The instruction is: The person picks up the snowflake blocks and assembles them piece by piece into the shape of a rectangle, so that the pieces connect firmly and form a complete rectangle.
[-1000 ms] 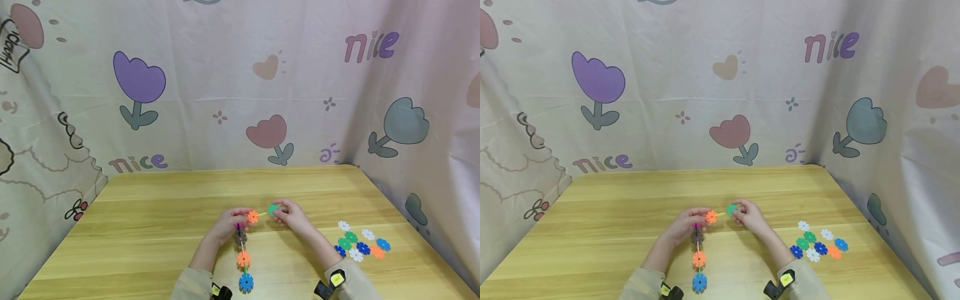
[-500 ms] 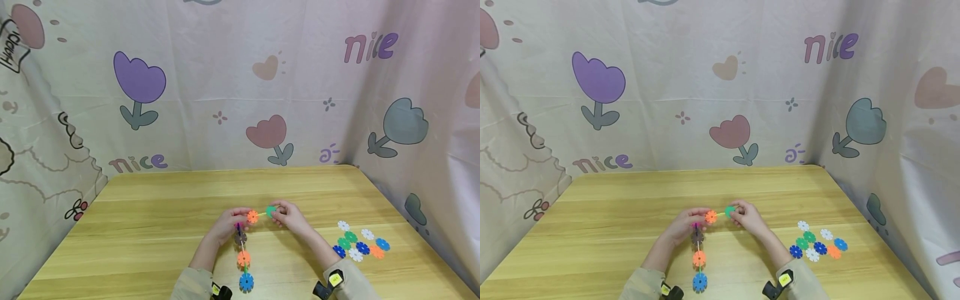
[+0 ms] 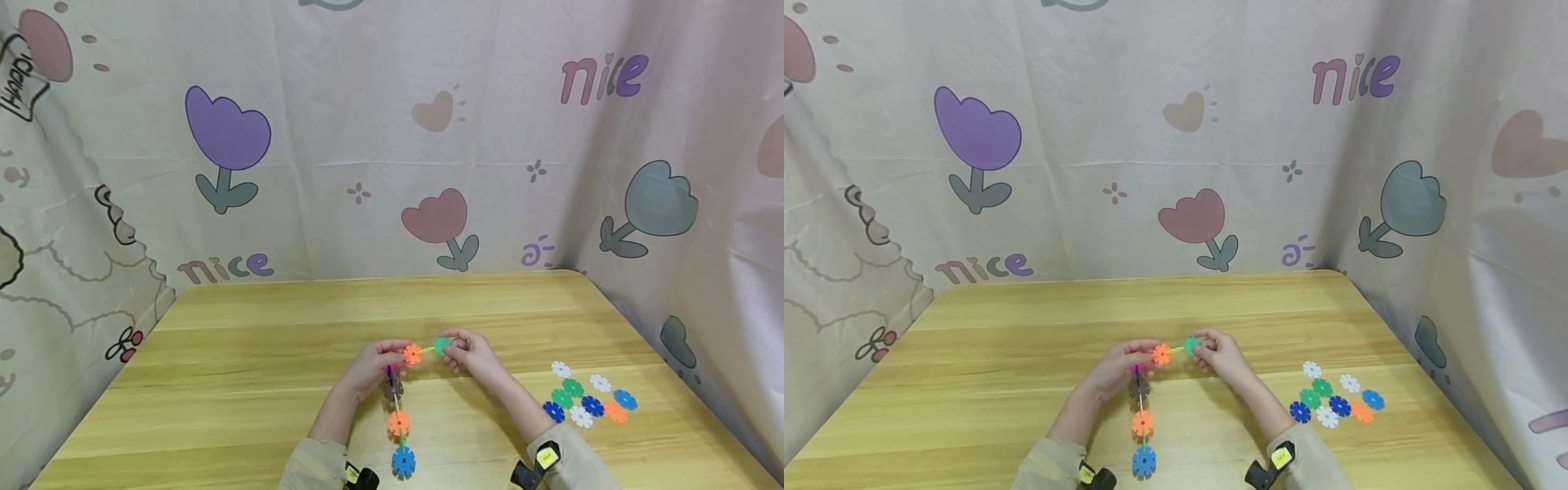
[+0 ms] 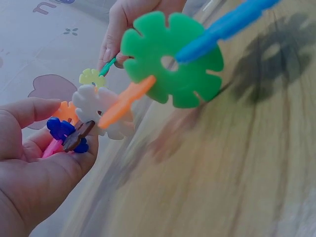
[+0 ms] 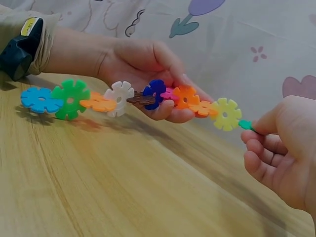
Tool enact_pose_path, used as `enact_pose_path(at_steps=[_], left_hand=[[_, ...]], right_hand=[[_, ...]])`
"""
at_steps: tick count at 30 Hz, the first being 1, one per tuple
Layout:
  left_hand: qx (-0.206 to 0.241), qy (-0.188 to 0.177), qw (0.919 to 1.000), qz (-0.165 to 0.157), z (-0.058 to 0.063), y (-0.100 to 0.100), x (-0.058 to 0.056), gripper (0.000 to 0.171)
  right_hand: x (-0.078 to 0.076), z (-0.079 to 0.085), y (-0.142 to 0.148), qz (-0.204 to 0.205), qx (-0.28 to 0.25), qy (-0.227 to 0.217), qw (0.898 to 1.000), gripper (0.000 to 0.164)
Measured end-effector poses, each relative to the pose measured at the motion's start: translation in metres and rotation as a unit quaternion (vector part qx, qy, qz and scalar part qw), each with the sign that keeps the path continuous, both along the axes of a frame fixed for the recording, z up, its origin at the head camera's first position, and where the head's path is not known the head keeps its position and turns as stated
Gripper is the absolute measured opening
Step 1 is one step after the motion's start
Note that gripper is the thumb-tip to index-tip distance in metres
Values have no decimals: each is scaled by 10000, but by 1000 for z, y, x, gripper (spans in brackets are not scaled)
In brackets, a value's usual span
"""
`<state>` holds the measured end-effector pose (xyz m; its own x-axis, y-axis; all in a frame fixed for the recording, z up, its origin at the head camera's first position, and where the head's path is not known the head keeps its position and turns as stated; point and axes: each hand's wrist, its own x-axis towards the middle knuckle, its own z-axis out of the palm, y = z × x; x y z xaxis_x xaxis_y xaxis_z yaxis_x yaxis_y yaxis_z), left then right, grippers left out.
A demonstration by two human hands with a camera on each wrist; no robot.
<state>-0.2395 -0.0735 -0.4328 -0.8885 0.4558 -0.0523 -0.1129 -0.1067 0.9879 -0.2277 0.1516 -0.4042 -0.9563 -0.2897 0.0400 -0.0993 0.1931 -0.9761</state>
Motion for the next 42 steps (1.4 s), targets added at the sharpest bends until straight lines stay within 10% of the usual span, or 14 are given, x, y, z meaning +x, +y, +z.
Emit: enact_pose_path(at_steps=[29,42], left_hand=[[233,375,9983,-391,-3,-3,-3,38],[-394,327,9981,-347,-2,1,-3,41]], right_hand=[[-11,-28,-3,21,-453,530,9976,29],[-17,-29,-2,-107,234,493,9985,36]])
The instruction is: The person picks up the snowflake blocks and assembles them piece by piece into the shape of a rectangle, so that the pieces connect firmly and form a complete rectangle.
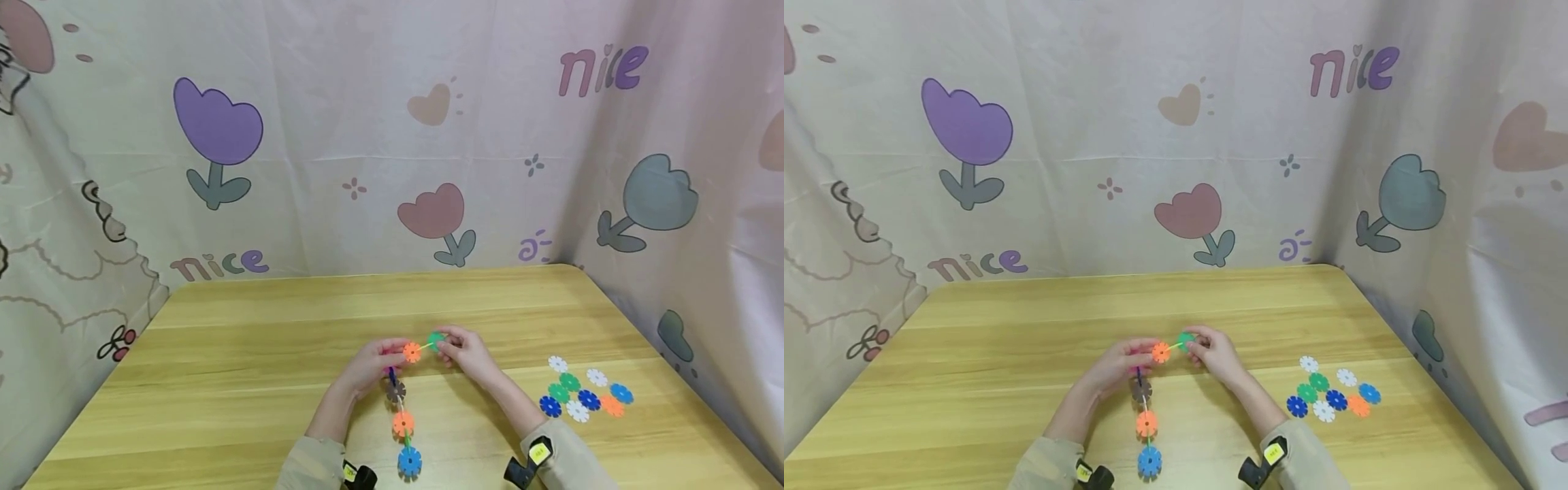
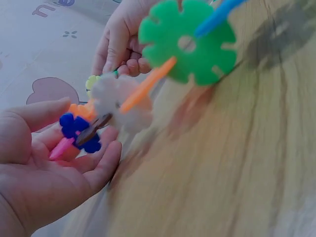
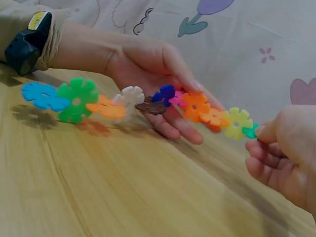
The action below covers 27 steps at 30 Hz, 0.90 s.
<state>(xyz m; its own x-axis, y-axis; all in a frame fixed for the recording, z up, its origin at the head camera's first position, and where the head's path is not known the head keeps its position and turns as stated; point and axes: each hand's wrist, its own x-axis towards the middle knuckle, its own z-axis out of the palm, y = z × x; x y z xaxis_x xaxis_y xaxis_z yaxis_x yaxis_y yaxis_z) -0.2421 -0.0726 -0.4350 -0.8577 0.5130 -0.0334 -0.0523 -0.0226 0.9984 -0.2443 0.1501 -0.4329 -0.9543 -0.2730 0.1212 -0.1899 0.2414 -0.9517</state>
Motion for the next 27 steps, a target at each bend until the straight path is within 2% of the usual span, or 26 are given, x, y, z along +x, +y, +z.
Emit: enact_pose_path(at_steps=[6,9,14,17,22,27], left_hand=[[-404,111,9991,-10,3,-2,1,44],[-594,208,9980,-40,6,-4,2,44],[-953,566,9937,-182,9,-4,3,43],[-911,679,9933,-222,10,-2,4,42],[-871,724,9936,-7,11,-2,4,44],[-839,610,9944,184,9,-2,5,46]], right_hand=[[-5,-1,-5,291,322,83,9990,37],[-6,-2,-9,272,248,-10,9993,34],[-5,1,-19,264,10,-274,9993,26],[-2,9,-25,349,-82,-333,9988,24],[6,24,-33,467,-87,-276,9985,23],[-1,14,-31,405,-97,-422,9982,23]])
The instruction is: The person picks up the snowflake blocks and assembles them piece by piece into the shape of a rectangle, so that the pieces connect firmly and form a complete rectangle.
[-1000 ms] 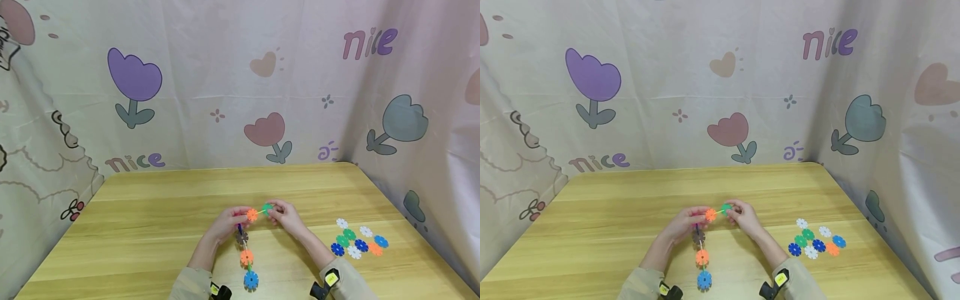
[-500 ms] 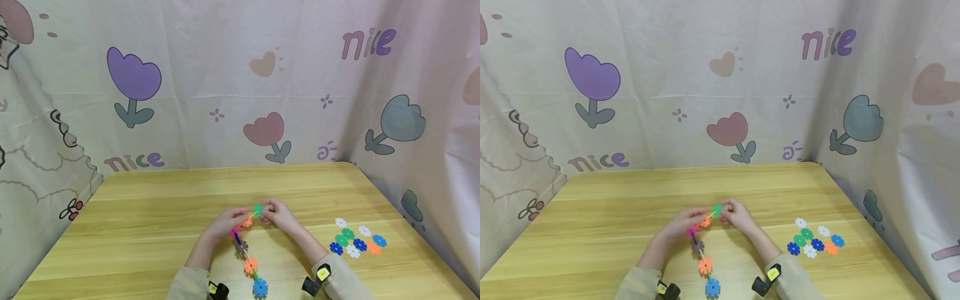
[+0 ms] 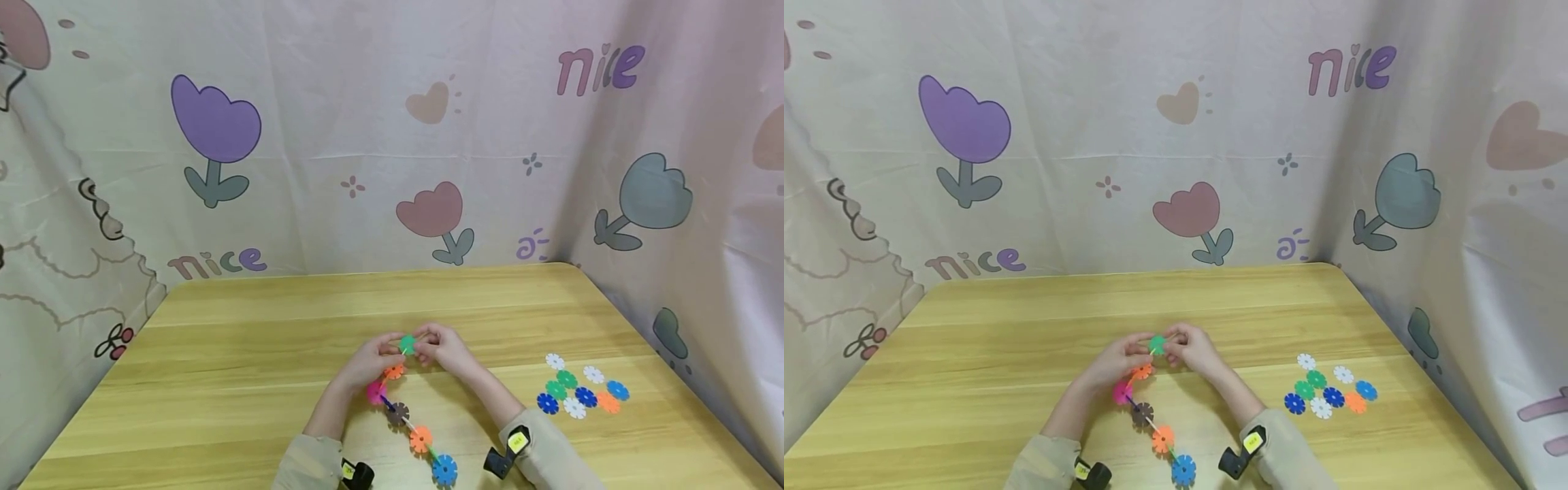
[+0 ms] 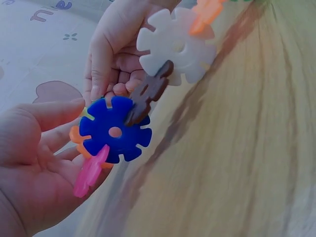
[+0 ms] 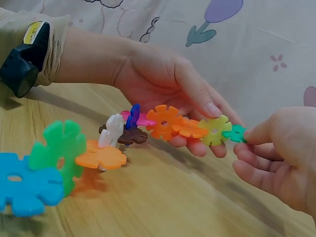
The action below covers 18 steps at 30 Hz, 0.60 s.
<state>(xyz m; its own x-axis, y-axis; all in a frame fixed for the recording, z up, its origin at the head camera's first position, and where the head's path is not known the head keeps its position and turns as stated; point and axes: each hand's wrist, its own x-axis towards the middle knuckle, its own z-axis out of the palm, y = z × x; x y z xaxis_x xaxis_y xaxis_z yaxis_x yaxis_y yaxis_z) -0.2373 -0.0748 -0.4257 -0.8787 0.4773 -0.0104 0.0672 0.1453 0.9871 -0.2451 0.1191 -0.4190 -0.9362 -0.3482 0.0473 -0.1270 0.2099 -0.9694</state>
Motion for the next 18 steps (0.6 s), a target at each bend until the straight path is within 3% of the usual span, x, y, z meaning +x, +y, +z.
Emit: enact_pose_path(at_steps=[8,14,18], left_hand=[[264,-305,9968,695,-4,0,-1,49],[318,-474,9944,888,-4,-3,-2,49],[387,-615,9921,1022,-3,-3,-2,47]], right_hand=[[-5,-12,26,-395,39,53,9992,26],[2,-11,56,-439,56,-74,9990,29],[9,-9,77,-718,86,-149,9973,29]])
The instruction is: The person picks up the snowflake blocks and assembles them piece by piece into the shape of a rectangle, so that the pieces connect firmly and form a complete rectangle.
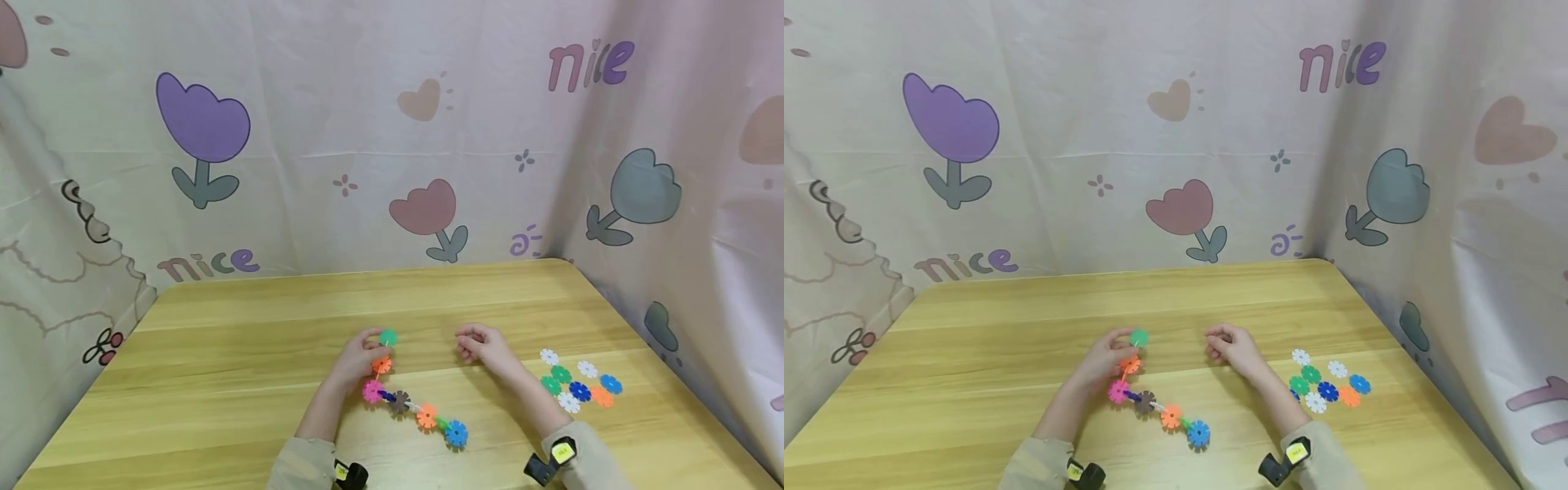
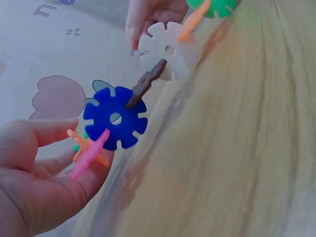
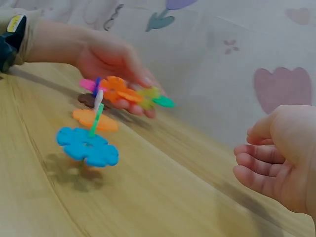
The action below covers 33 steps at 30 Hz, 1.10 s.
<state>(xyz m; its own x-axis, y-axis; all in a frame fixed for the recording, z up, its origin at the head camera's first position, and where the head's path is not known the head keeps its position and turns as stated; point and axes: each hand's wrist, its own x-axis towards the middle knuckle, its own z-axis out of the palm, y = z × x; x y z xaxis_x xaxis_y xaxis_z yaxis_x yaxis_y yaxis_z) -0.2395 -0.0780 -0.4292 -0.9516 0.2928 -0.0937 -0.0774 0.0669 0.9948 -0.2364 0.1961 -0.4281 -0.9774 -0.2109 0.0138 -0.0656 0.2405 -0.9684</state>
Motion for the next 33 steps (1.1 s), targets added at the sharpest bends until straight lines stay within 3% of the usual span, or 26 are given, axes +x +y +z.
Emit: enact_pose_path(at_steps=[9,15,25,33], left_hand=[[23,-157,9996,241,2,-10,6,43],[61,-134,9997,195,2,-18,7,45],[117,-83,9999,48,3,-23,9,45],[240,-129,9996,-37,0,-23,9,46]], right_hand=[[15,9,56,-868,309,50,9957,36],[26,11,96,-1395,1079,248,9840,43],[38,5,136,-1586,2667,119,9506,51],[37,0,138,-1490,3294,260,9320,39]])
